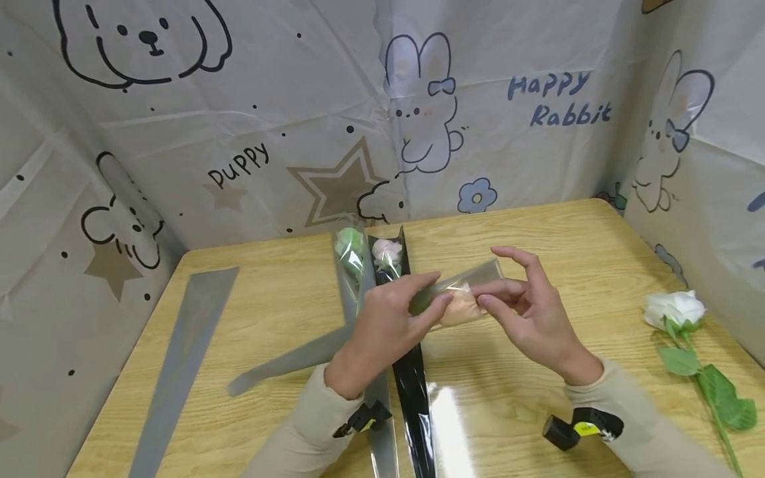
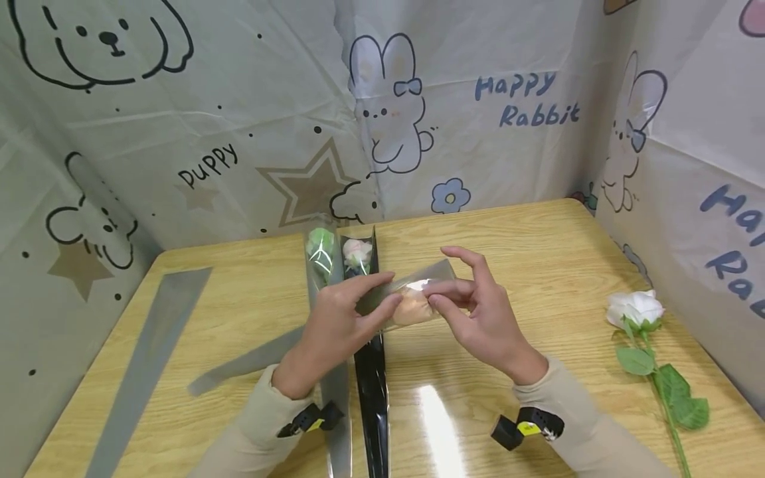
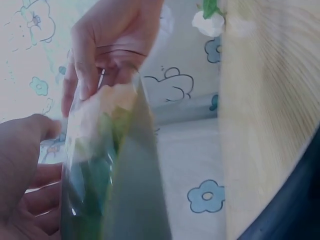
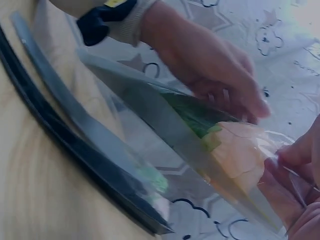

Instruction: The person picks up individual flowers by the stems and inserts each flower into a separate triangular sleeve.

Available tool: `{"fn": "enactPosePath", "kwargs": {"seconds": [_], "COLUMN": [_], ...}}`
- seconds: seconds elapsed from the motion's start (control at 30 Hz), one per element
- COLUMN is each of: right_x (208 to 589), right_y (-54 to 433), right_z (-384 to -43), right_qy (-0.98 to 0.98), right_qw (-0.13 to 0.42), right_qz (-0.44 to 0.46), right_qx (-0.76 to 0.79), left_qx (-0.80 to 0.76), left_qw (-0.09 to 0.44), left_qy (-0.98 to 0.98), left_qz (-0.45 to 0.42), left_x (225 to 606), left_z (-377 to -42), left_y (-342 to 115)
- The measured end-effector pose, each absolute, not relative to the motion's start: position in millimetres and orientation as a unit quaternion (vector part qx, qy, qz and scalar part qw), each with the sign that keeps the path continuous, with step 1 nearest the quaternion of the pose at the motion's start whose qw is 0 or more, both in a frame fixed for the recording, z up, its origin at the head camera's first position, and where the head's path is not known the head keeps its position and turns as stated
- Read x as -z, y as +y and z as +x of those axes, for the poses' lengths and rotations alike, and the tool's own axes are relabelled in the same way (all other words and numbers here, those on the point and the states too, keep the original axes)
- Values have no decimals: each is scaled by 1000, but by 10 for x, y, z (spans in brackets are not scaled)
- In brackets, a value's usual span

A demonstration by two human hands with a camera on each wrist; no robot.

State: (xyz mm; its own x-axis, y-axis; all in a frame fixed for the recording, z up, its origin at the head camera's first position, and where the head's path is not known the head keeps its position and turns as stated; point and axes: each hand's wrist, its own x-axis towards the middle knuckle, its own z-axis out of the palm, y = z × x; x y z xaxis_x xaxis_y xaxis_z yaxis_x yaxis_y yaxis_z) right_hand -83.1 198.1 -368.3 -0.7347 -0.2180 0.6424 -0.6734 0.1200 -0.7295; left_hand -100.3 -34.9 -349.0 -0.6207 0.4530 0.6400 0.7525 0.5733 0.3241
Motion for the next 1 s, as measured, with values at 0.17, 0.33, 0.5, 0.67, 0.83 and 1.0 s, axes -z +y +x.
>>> {"fn": "enactPosePath", "kwargs": {"seconds": [0.17,0.33,0.5,0.67,0.83,1.0], "right_x": [3585,3481,3402,3353,3259,3133], "right_y": [2119,2226,2303,2357,2411,2434], "right_z": [-844,-864,-869,-860,-811,-720], "right_qy": [-724,-720,-691,-643,-694,-700], "right_qw": [179,151,105,48,27,143], "right_qz": [258,203,161,166,158,139], "right_qx": [-614,-647,-697,-747,-702,-686], "left_qx": [229,121,43,12,19,47], "left_qw": [278,360,437,455,478,490], "left_qy": [-856,-828,-780,-768,-753,-735], "left_qz": [-372,-412,-447,-451,-453,-466], "left_x": [3497,3559,3635,3690,3669,3517], "left_z": [-1008,-1011,-1014,-1015,-1049,-1112], "left_y": [-371,-337,-249,-180,-150,-140]}}
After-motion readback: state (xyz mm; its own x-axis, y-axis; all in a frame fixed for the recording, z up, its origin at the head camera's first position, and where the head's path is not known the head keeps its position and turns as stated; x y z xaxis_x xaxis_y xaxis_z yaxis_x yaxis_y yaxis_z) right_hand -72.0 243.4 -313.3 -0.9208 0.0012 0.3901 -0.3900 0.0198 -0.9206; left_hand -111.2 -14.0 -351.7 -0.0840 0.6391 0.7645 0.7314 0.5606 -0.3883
